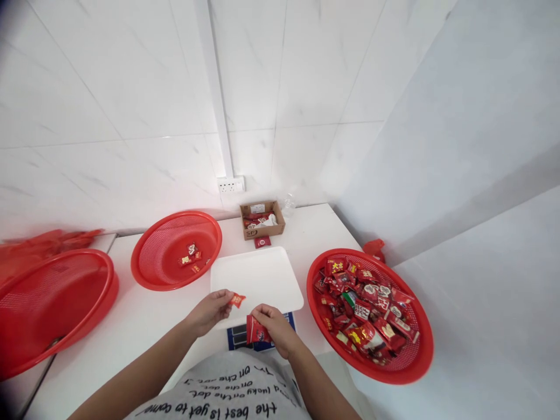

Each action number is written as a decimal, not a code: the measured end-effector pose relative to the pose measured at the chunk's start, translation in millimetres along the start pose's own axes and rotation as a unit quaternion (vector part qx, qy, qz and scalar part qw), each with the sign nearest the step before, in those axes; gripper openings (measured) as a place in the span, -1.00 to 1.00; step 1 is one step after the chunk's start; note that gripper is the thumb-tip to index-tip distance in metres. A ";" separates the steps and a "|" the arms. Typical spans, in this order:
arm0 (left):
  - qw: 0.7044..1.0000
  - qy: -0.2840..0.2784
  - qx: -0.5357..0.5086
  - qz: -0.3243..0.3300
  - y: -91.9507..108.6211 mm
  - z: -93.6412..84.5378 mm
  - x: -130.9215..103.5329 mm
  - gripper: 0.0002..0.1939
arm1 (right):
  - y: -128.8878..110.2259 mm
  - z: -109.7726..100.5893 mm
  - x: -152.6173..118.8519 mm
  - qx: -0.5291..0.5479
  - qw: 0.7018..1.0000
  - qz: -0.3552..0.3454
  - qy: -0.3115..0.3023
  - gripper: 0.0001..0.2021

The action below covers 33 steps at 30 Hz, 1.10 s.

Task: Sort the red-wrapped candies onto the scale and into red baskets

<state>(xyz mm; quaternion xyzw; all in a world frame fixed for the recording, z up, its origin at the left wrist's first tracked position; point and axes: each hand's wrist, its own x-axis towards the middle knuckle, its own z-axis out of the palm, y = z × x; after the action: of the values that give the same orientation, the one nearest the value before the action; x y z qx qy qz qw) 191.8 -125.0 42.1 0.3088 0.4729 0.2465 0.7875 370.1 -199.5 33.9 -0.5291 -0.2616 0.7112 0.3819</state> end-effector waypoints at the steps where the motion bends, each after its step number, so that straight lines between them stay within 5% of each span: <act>1: 0.999 0.033 -0.030 0.006 6.4 -5.4 1.6 -0.74 | -0.3 -1.3 -0.8 0.007 1.000 -0.001 0.008 -0.61; 5: 0.969 0.167 -0.169 0.065 40.8 -31.5 5.9 -0.93 | -1.7 -6.8 -5.8 0.051 0.999 -0.008 0.012 -0.62; 10: 0.947 0.202 -0.222 0.116 59.4 -45.4 2.6 -0.90 | 0.0 -6.7 -8.3 0.103 0.994 -0.013 0.029 -0.47; 13: 0.978 0.154 -0.130 0.058 40.8 -33.0 -2.9 -0.82 | 0.1 -3.2 -6.0 0.107 0.993 -0.028 0.031 -0.46; 15: 0.997 0.071 -0.025 0.006 23.1 -18.6 -7.7 -0.69 | -1.8 -0.2 -4.3 0.096 0.994 -0.039 0.027 -0.46; 19: 0.988 -0.070 0.140 -0.018 -1.7 9.1 -15.2 -0.52 | -7.0 5.6 -2.9 0.049 0.997 -0.052 0.015 -0.44; 26: 0.985 -0.057 0.162 0.020 -12.1 15.4 -10.1 -0.60 | -1.2 7.0 -3.4 -0.005 0.995 -0.085 0.045 -0.44; 33: 0.992 -0.044 0.113 0.045 -15.6 17.4 -11.3 -0.63 | 3.6 5.8 -3.4 0.032 0.998 -0.027 0.054 -0.51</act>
<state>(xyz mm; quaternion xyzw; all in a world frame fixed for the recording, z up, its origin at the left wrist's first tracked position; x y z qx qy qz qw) 204.0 -147.8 43.8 0.4276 0.4479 0.2126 0.7559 364.1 -204.2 34.7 -0.5469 -0.2322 0.6790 0.4312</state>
